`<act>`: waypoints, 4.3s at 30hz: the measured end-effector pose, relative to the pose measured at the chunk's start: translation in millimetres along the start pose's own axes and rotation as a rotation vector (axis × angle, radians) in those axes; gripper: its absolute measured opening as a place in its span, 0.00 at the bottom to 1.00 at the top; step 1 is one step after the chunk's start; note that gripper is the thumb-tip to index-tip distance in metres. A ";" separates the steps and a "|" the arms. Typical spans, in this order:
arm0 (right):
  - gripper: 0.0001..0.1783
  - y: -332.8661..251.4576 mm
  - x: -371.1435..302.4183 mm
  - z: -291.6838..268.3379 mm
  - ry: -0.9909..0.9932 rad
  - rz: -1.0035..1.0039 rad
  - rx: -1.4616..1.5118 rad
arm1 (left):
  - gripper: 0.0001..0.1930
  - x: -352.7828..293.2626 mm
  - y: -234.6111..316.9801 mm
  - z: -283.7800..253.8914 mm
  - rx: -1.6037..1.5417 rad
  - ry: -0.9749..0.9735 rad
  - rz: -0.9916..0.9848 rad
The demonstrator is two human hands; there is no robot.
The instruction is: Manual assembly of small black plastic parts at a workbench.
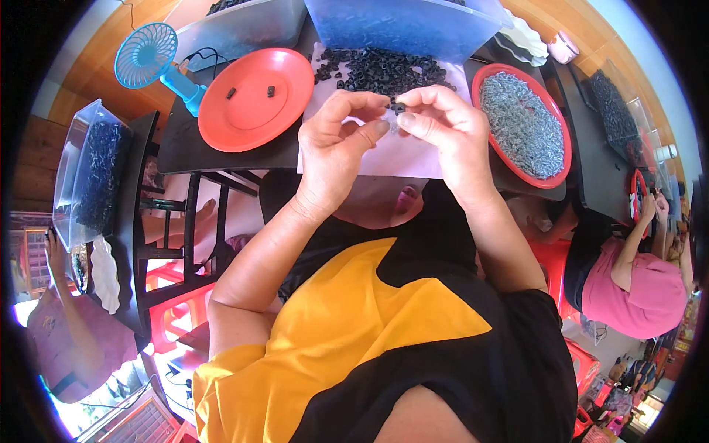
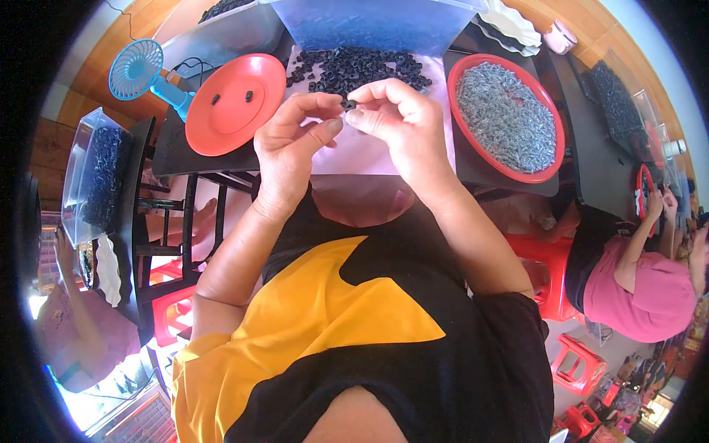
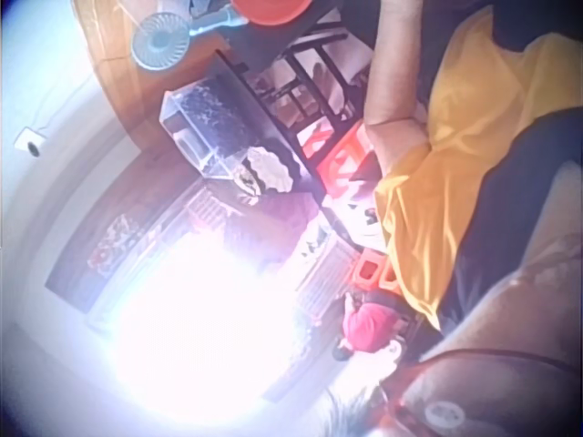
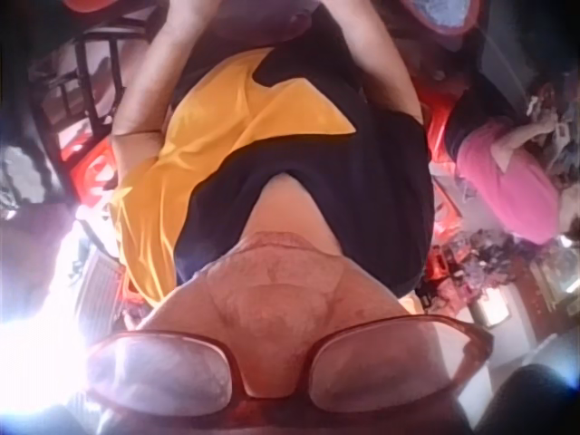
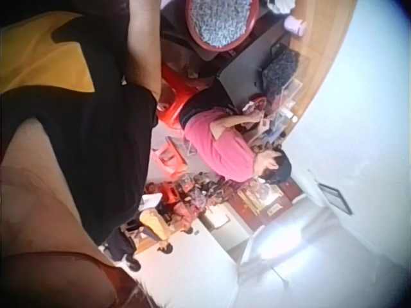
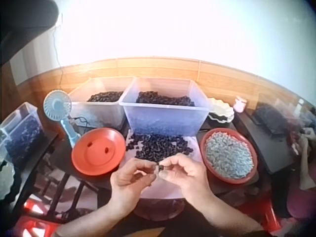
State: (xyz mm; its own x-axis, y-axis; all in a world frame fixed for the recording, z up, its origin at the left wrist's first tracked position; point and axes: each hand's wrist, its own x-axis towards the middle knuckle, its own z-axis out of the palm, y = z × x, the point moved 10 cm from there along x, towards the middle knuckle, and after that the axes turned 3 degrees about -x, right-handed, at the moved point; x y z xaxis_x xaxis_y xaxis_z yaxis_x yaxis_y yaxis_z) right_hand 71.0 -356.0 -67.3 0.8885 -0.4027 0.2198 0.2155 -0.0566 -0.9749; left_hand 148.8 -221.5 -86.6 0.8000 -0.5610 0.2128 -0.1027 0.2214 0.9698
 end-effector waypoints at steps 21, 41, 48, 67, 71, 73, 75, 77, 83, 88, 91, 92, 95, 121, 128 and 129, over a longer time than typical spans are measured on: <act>0.08 -13.6 5.5 -18.8 0.065 -0.384 -0.936 | 0.07 -9.8 11.5 -1.4 0.523 -0.061 0.390; 0.05 8.4 11.2 49.2 -0.098 -0.638 -1.376 | 0.09 -18.8 12.2 -8.8 0.774 0.024 0.500; 0.05 9.0 11.9 53.1 -0.106 -0.675 -1.367 | 0.07 -21.4 11.2 -8.1 0.862 0.057 0.490; 0.05 2.4 11.3 44.5 -0.054 -0.743 -1.295 | 0.05 -21.7 23.1 -14.2 0.847 0.111 0.530; 0.04 1.9 13.7 39.1 -0.004 -0.708 -1.336 | 0.05 -20.8 18.7 -14.3 0.865 0.097 0.504; 0.04 2.3 13.6 39.0 0.002 -0.691 -1.360 | 0.05 -22.0 18.8 -13.3 0.871 0.097 0.504; 0.03 1.8 13.7 37.6 0.011 -0.669 -1.341 | 0.05 -22.6 18.6 -13.0 0.878 0.097 0.505; 0.03 2.8 15.6 37.3 0.011 -0.653 -1.341 | 0.06 -23.3 18.5 -12.7 0.869 0.090 0.510; 0.07 9.8 21.8 38.8 0.020 -0.493 -1.464 | 0.06 -25.9 18.6 -11.9 0.890 0.092 0.537; 0.06 10.7 23.5 38.0 -0.053 -0.453 -1.490 | 0.06 -28.2 18.5 -11.3 0.898 0.088 0.569; 0.04 10.0 24.1 42.1 -0.111 -0.461 -1.462 | 0.06 -28.8 18.2 -10.7 0.913 0.086 0.573; 0.04 10.5 24.8 44.2 -0.136 -0.481 -1.446 | 0.06 -28.8 18.1 -10.6 0.917 0.085 0.572; 0.04 11.6 26.2 47.2 -0.174 -0.527 -1.427 | 0.07 -27.6 20.6 -12.1 0.880 0.104 0.573; 0.04 12.4 24.6 37.1 -0.146 -0.480 -1.384 | 0.06 -22.1 18.2 -7.5 0.856 0.083 0.550; 0.04 12.9 21.4 45.5 -0.178 -0.491 -1.421 | 0.07 -22.1 17.6 -7.0 0.882 0.081 0.560; 0.05 14.8 21.7 46.5 -0.184 -0.504 -1.413 | 0.07 -21.6 18.3 -7.3 0.883 0.082 0.561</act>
State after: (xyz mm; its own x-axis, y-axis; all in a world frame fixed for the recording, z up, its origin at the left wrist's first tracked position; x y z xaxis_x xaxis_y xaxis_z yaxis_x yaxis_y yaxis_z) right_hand 112.4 -323.1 -75.3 0.9024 0.0362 0.4293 0.0439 -0.9990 -0.0080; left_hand 133.9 -199.5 -74.3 0.5382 -0.4953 0.6819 -0.8398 -0.2463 0.4839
